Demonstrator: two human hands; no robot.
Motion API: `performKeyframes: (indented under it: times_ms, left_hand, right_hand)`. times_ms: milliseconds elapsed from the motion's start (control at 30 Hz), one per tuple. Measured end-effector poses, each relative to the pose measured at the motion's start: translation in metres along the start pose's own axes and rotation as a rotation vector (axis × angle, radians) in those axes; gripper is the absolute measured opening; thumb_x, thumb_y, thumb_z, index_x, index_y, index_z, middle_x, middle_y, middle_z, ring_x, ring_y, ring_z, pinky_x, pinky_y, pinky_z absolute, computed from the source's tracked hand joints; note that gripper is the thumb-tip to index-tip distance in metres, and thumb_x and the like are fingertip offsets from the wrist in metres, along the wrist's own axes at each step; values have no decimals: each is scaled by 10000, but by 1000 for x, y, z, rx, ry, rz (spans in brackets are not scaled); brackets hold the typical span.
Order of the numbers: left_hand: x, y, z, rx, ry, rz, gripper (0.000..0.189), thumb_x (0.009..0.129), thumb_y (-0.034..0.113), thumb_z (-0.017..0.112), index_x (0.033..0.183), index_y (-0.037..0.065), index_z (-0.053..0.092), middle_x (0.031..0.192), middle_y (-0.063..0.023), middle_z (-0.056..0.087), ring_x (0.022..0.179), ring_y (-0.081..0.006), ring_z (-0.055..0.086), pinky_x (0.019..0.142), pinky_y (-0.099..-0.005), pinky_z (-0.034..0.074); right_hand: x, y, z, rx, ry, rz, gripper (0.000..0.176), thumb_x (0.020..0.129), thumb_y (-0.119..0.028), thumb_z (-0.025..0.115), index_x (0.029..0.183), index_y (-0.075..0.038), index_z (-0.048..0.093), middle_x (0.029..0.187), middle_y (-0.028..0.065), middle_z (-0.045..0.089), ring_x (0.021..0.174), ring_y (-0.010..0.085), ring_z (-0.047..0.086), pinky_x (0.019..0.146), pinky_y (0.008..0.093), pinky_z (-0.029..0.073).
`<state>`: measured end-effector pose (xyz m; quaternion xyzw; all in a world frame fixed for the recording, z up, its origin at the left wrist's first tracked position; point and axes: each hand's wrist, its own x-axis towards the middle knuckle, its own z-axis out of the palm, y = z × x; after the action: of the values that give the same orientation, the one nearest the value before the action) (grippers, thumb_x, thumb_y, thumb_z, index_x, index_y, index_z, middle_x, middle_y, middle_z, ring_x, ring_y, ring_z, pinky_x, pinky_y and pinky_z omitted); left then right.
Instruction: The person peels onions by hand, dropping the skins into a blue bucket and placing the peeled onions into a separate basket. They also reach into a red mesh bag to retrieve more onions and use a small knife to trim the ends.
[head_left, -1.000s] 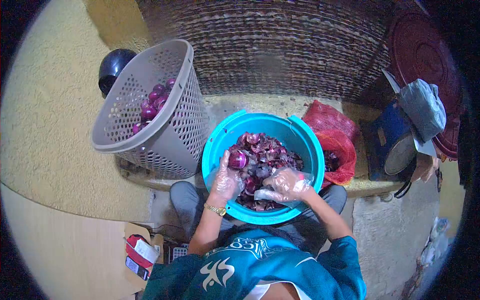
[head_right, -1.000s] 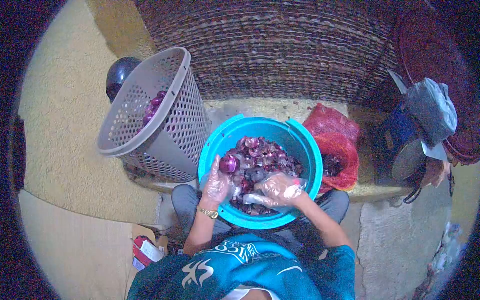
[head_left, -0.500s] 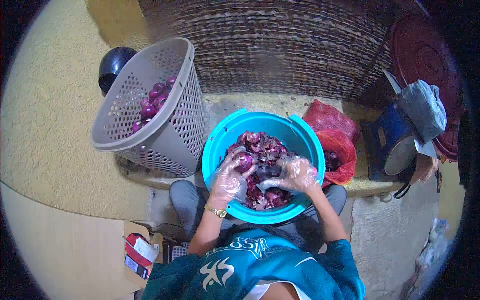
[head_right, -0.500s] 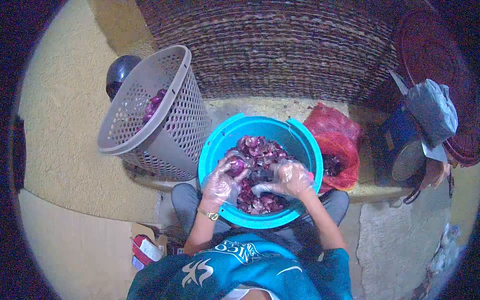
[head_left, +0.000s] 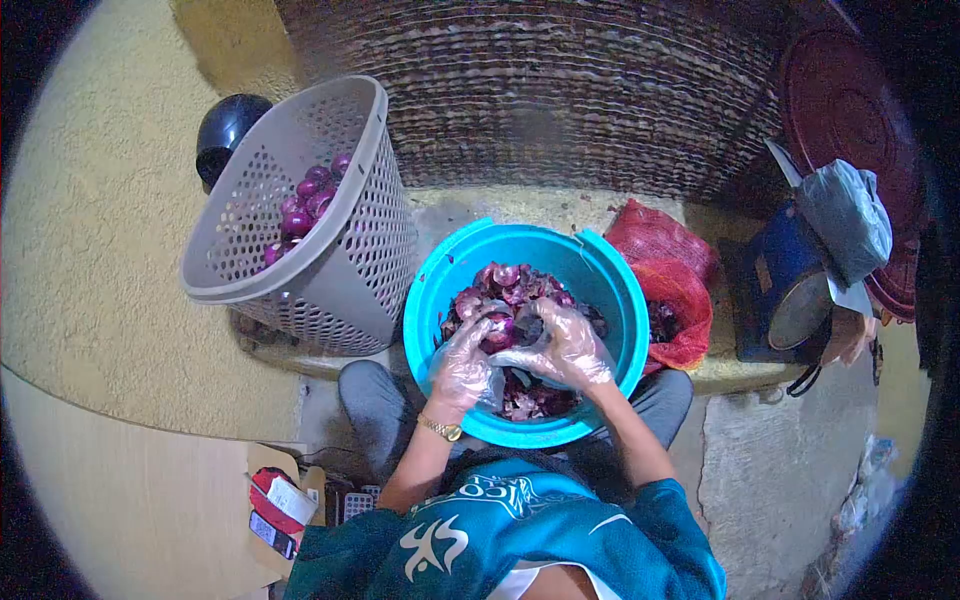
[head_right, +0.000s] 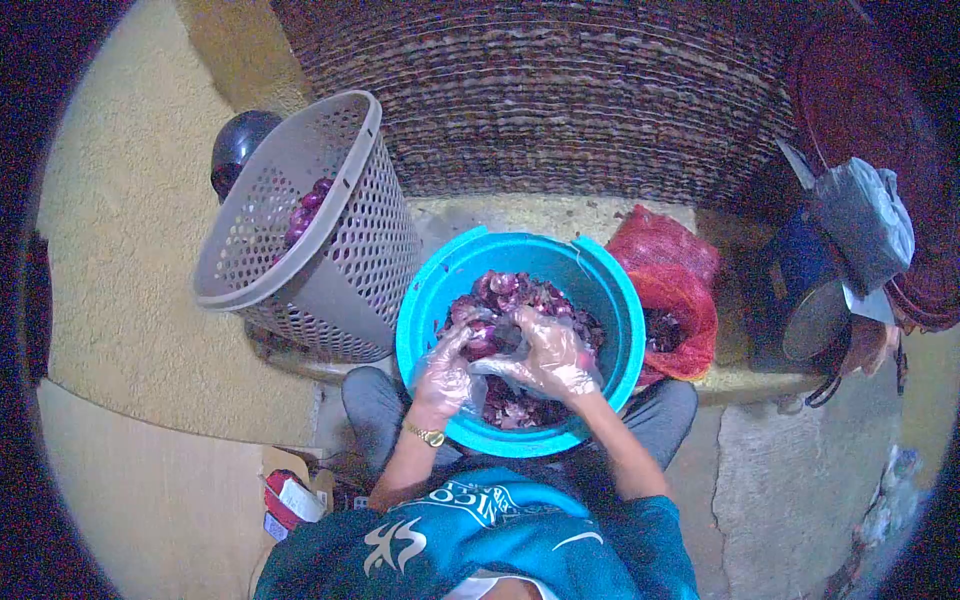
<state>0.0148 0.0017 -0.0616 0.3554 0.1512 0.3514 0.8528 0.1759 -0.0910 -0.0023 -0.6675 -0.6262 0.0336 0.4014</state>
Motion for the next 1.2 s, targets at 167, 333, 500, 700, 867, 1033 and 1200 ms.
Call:
performKeyframes:
  times_ms: [167, 333, 500, 700, 867, 1033, 1200]
  left_hand:
    - [-3, 2, 12, -182, 32, -86, 358, 951, 70, 532, 1305, 32, 504, 1291, -69, 545, 1152, -184, 571, 875, -335, 533]
    - [0, -8, -2, -220, 65, -141, 340, 949, 81, 538, 1286, 43, 521, 1266, -71, 554, 1127, -198, 580, 900, -334, 524]
    - [2, -6, -5, -251, 7, -147, 430, 935, 67, 546, 1360, 88, 482, 1320, -113, 547, 1165, -234, 572, 987, -387, 490]
    - [-4, 6, 14, -326, 60, -170, 478, 890, -3, 546, 1357, 72, 475, 1324, -165, 526, 1234, -353, 520, 1061, -505, 430]
    - [-7, 16, 19, -188, -2, -117, 597, 857, -94, 539, 1402, 101, 391, 1329, -150, 487, 1250, -343, 504, 1079, -509, 413]
    - [-8, 20, 22, -5, -58, -58, 589, 888, -72, 540, 1424, 101, 367, 1373, -108, 446, 1258, -273, 497, 1075, -463, 425]
    - [-13, 31, 19, -25, -84, -90, 568, 934, 20, 543, 1457, 71, 327, 1406, -122, 431, 1272, -273, 484, 1048, -465, 451]
  right_hand:
    - [-5, 2, 7, 150, -33, 82, 681, 635, -532, 833, 1048, -47, 591, 931, 153, 645, 817, 344, 655, 720, 444, 513]
    - [-5, 5, 7, 168, -60, 36, 678, 639, -505, 843, 1055, -32, 594, 985, 191, 649, 891, 376, 649, 775, 444, 517]
    - [-2, -4, -6, 231, -177, 233, 659, 707, -466, 822, 1105, -2, 577, 1009, 192, 649, 903, 299, 658, 805, 401, 516]
    - [-17, 36, 16, 521, -58, 613, 511, 935, -350, 608, 1302, -22, 470, 1058, 135, 629, 940, 212, 614, 833, 337, 478]
    - [-19, 51, 9, 678, -270, 947, 536, 943, -357, 564, 1356, -32, 462, 1102, 190, 638, 1007, 285, 625, 885, 394, 473]
    - [-34, 59, 19, 375, -128, 404, 463, 895, -237, 554, 1302, -20, 519, 1100, 223, 652, 1043, 335, 643, 871, 427, 489]
    - [0, -3, -32, 164, -223, 316, 509, 772, -382, 756, 1091, -7, 627, 917, 194, 688, 861, 345, 679, 756, 424, 518]
